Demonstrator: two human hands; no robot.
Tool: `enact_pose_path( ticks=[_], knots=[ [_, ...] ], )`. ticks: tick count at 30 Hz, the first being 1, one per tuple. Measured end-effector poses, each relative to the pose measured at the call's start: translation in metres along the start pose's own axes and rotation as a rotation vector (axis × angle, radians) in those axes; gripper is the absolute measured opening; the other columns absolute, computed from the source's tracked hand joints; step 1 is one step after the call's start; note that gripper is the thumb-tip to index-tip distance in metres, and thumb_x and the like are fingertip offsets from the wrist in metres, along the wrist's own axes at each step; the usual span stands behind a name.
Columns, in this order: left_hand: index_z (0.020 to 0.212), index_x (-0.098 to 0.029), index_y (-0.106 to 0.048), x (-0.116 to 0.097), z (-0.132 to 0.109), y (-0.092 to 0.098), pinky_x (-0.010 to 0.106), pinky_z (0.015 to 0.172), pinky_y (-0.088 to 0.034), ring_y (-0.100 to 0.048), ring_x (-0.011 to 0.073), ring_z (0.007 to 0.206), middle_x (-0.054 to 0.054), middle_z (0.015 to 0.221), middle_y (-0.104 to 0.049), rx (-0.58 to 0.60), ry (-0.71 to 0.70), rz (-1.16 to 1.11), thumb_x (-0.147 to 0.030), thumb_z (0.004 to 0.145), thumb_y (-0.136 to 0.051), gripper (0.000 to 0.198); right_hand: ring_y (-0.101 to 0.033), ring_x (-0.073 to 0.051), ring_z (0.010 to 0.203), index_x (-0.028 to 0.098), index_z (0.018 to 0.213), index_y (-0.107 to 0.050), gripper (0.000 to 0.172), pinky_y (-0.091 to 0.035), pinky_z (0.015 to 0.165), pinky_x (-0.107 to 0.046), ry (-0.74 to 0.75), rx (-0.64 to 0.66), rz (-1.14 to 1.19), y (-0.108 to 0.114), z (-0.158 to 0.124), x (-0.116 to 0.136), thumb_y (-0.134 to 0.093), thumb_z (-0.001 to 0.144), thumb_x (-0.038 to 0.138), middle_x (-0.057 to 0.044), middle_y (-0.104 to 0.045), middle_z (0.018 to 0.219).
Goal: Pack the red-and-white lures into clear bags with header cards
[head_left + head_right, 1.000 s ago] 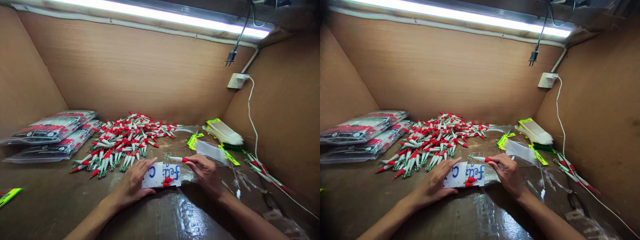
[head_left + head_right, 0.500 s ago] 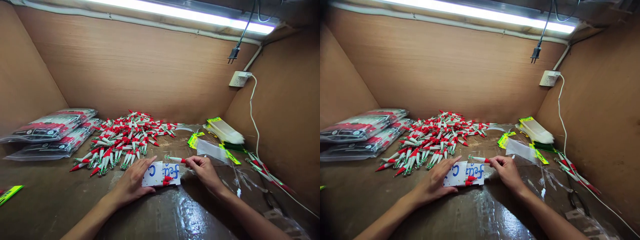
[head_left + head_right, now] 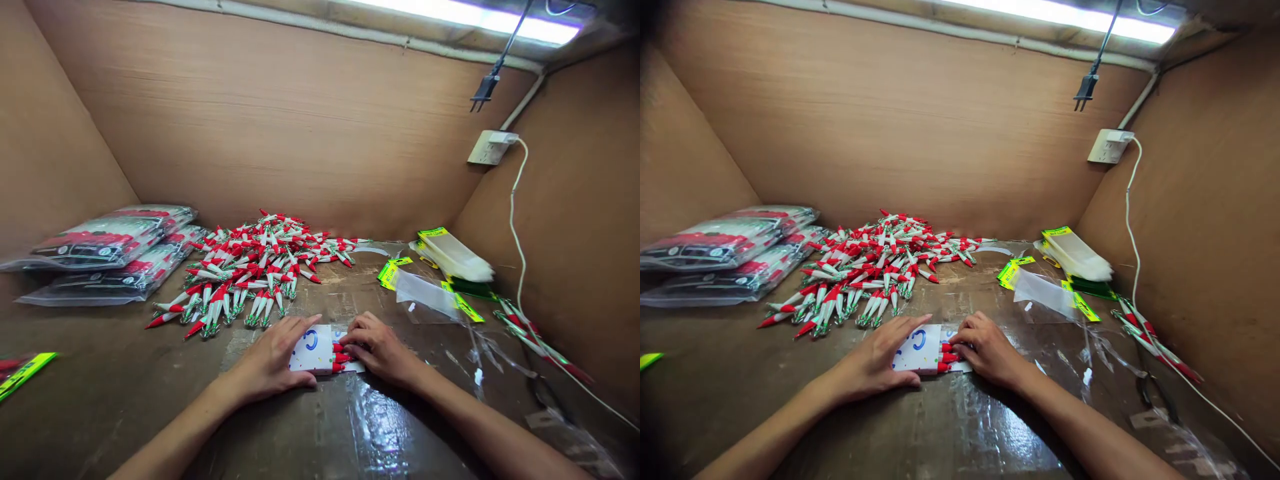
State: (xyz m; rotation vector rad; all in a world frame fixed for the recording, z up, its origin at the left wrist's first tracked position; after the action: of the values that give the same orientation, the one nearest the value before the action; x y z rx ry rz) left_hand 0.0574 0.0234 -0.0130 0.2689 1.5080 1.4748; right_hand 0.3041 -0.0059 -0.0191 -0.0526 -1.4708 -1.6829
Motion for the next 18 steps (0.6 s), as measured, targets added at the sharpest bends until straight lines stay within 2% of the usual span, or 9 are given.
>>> enact_pose_path(
  ticks=[3, 6, 8, 10, 14, 18],
  knots=[
    [0.153, -0.034, -0.032, 0.001, -0.001, 0.000, 0.049, 0.102, -0.046, -0.053, 0.0325, 0.122, 0.011, 0.141, -0.051, 0.023, 0.009, -0.011, -0.058, 0.075, -0.080, 0.095, -0.059, -0.022, 0.100, 0.026, 0.116, -0.071, 0.026, -0.046, 0.088, -0.034, -0.045, 0.052, 0.099, 0.009, -0.006, -0.009, -0.072, 0.090, 0.025, -0.005, -0.069, 0.106],
    [0.150, -0.035, -0.038, 0.001, -0.002, 0.000, 0.048, 0.098, -0.048, -0.054, 0.0317, 0.118, 0.010, 0.136, -0.053, 0.026, -0.007, -0.016, -0.058, 0.075, -0.080, 0.089, -0.059, -0.022, 0.098, 0.025, 0.105, -0.074, 0.023, -0.046, 0.085, -0.033, -0.067, 0.087, 0.117, 0.014, -0.008, -0.015, -0.079, 0.084, 0.030, -0.004, -0.068, 0.101],
    [0.149, -0.035, -0.040, 0.001, -0.002, -0.001, 0.047, 0.097, -0.049, -0.054, 0.0311, 0.117, 0.010, 0.133, -0.054, 0.026, -0.014, -0.017, -0.058, 0.076, -0.080, 0.087, -0.059, -0.021, 0.094, 0.024, 0.093, -0.074, 0.011, -0.045, 0.082, -0.032, -0.066, 0.095, 0.105, 0.013, -0.007, -0.016, -0.077, 0.086, 0.031, -0.003, -0.068, 0.094],
    [0.149, -0.035, -0.039, 0.001, -0.001, -0.001, 0.047, 0.097, -0.049, -0.053, 0.0308, 0.116, 0.010, 0.133, -0.053, 0.023, -0.013, -0.012, -0.056, 0.077, -0.079, 0.085, -0.059, -0.020, 0.091, 0.022, 0.086, -0.074, 0.010, -0.044, 0.081, -0.031, -0.046, 0.094, 0.086, 0.007, -0.004, -0.014, -0.074, 0.089, 0.032, -0.002, -0.067, 0.088],
    [0.149, -0.036, -0.039, -0.001, -0.002, 0.000, 0.047, 0.098, -0.048, -0.053, 0.0304, 0.117, 0.009, 0.134, -0.053, 0.017, -0.020, -0.010, -0.053, 0.078, -0.080, 0.083, -0.058, -0.019, 0.088, 0.022, 0.087, -0.072, 0.013, -0.042, 0.082, -0.032, -0.001, 0.054, 0.062, -0.004, 0.000, -0.007, -0.071, 0.091, 0.034, -0.003, -0.067, 0.087],
    [0.149, -0.036, -0.040, -0.003, -0.003, 0.000, 0.048, 0.098, -0.047, -0.052, 0.0310, 0.117, 0.009, 0.134, -0.053, 0.003, -0.015, -0.010, -0.053, 0.078, -0.079, 0.082, -0.060, -0.019, 0.088, 0.024, 0.091, -0.075, 0.010, -0.043, 0.083, -0.032, 0.018, 0.061, 0.071, -0.005, -0.002, -0.001, -0.071, 0.091, 0.033, -0.002, -0.068, 0.087]
  ],
)
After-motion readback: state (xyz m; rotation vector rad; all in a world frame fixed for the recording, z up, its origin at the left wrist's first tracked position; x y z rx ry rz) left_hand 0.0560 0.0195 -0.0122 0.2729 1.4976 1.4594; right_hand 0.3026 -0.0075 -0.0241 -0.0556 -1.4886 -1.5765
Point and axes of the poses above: each hand's wrist, its own z-axis towards the middle knuckle, its own y-axis out of the back of the hand, x = y × z, the point moved 3 cm from there along z, towards the middle knuckle
